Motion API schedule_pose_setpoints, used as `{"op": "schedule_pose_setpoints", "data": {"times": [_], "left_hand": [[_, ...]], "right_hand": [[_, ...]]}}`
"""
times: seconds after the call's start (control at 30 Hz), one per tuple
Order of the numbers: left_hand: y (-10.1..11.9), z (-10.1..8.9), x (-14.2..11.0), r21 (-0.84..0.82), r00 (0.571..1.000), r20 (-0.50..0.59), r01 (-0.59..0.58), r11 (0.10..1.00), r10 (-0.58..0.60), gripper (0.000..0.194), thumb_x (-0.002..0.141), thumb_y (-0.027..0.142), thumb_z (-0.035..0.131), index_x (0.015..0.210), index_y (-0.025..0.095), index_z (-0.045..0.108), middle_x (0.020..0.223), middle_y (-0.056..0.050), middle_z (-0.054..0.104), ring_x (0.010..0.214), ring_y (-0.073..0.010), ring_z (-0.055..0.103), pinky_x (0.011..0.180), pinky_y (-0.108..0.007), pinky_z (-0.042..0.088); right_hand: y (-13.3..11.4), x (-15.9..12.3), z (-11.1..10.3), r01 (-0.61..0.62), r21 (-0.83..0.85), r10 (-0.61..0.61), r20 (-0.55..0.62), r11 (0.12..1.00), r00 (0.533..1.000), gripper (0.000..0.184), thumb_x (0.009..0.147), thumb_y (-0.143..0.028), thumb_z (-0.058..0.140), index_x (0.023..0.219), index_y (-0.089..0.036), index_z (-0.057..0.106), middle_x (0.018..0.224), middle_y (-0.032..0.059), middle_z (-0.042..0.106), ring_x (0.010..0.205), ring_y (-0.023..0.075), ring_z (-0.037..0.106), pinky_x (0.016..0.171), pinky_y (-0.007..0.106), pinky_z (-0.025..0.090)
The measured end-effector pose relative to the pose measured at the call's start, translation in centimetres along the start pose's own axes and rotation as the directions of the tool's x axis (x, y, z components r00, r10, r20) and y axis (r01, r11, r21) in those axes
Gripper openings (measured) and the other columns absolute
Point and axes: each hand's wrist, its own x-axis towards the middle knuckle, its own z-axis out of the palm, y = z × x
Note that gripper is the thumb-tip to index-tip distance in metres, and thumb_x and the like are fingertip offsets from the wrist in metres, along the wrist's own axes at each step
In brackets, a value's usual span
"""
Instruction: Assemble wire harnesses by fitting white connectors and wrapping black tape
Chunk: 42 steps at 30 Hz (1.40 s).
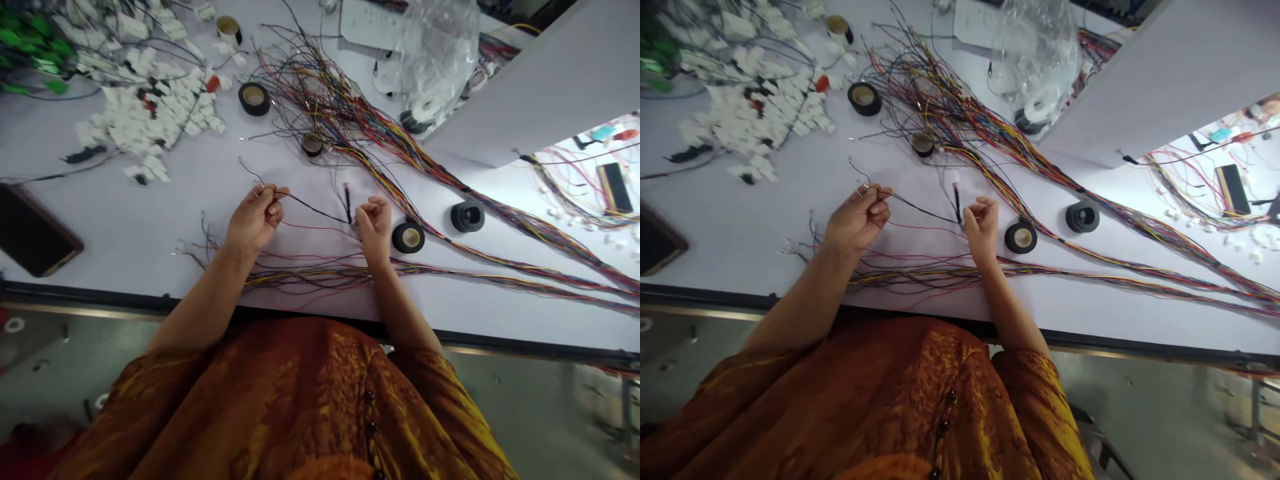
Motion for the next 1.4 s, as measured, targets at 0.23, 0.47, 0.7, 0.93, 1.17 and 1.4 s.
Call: {"op": "schedule_pose_setpoints", "data": {"times": [0.23, 0.47, 0.7, 0.93, 1.17, 1.4], "left_hand": [[1.1, 0.5, 0.4, 0.038, 0.998, 0.022, -0.062, 0.997, 0.061, 0.02, 0.093, 0.014, 0.061, 0.074, 0.019, 0.059, 0.075, -0.001, 0.071, 0.046, -0.0024, 0.045, 0.044, -0.015, 0.036], [0.0, 0.1, 0.3, 0.025, 0.997, -0.019, -0.073, 0.997, 0.074, 0.023, 0.094, 0.01, 0.056, 0.073, 0.018, 0.056, 0.076, -0.001, 0.07, 0.044, -0.0018, 0.039, 0.042, -0.013, 0.031], [-0.8, -0.2, 1.2, -0.036, 0.998, -0.065, -0.014, 0.999, 0.012, 0.025, 0.095, 0.007, 0.053, 0.073, 0.018, 0.054, 0.071, 0.001, 0.068, 0.042, -0.0009, 0.038, 0.04, -0.012, 0.029], [-1.1, -0.8, 1.3, -0.036, 0.998, -0.053, -0.023, 0.999, 0.021, 0.025, 0.096, 0.007, 0.052, 0.074, 0.018, 0.057, 0.072, 0.001, 0.068, 0.043, -0.001, 0.04, 0.041, -0.012, 0.032], [-0.7, -1.2, 1.4, 0.016, 0.99, -0.086, -0.107, 0.994, 0.108, 0.023, 0.097, 0.008, 0.05, 0.077, 0.019, 0.054, 0.073, 0.0, 0.07, 0.045, -0.0015, 0.042, 0.041, -0.01, 0.033], [-0.8, -1.2, 1.5, 0.003, 0.988, -0.127, -0.092, 0.996, 0.091, 0.025, 0.098, 0.007, 0.047, 0.077, 0.02, 0.051, 0.073, 0.001, 0.07, 0.046, -0.0016, 0.046, 0.042, -0.01, 0.037]], "right_hand": [[-3.1, 1.2, 2.1, 0.442, -0.359, -0.203, 0.54, 0.822, 0.817, 0.016, 0.084, -0.032, 0.072, 0.098, -0.024, 0.071, 0.098, 0.0075, 0.062, 0.094, 0.0228, 0.06, 0.088, 0.04, 0.05], [-1.9, 3.1, 3.0, 0.02, -0.134, 0.046, 0.474, 0.991, 0.879, 0.022, 0.08, -0.042, 0.071, 0.077, -0.021, 0.076, 0.069, -0.0004, 0.064, 0.066, 0.0132, 0.055, 0.066, 0.028, 0.043], [0.2, 2.9, 2.2, -0.166, 0.113, 0.145, 0.17, 0.98, 0.975, 0.028, 0.081, -0.05, 0.065, 0.085, -0.022, 0.067, 0.062, -0.004, 0.051, 0.054, 0.0091, 0.042, 0.052, 0.025, 0.032], [0.0, 4.8, 0.6, -0.212, 0.303, 0.168, 0.166, 0.929, 0.972, 0.049, 0.081, -0.066, 0.061, 0.067, -0.025, 0.038, 0.057, -0.0075, 0.024, 0.05, 0.0103, 0.035, 0.055, 0.026, 0.043], [-2.3, 4.4, 0.8, 0.002, -0.171, 0.09, 0.53, 0.985, 0.843, 0.045, 0.076, -0.059, 0.073, 0.063, -0.021, 0.053, 0.054, -0.0051, 0.041, 0.055, 0.0098, 0.042, 0.054, 0.025, 0.035], [-0.4, 10.5, -4.6, -0.087, 0.186, 0.112, -0.128, 0.979, 0.985, 0.038, 0.091, -0.063, 0.049, 0.082, -0.026, 0.051, 0.066, -0.0023, 0.042, 0.06, 0.0151, 0.048, 0.062, 0.032, 0.049]]}}
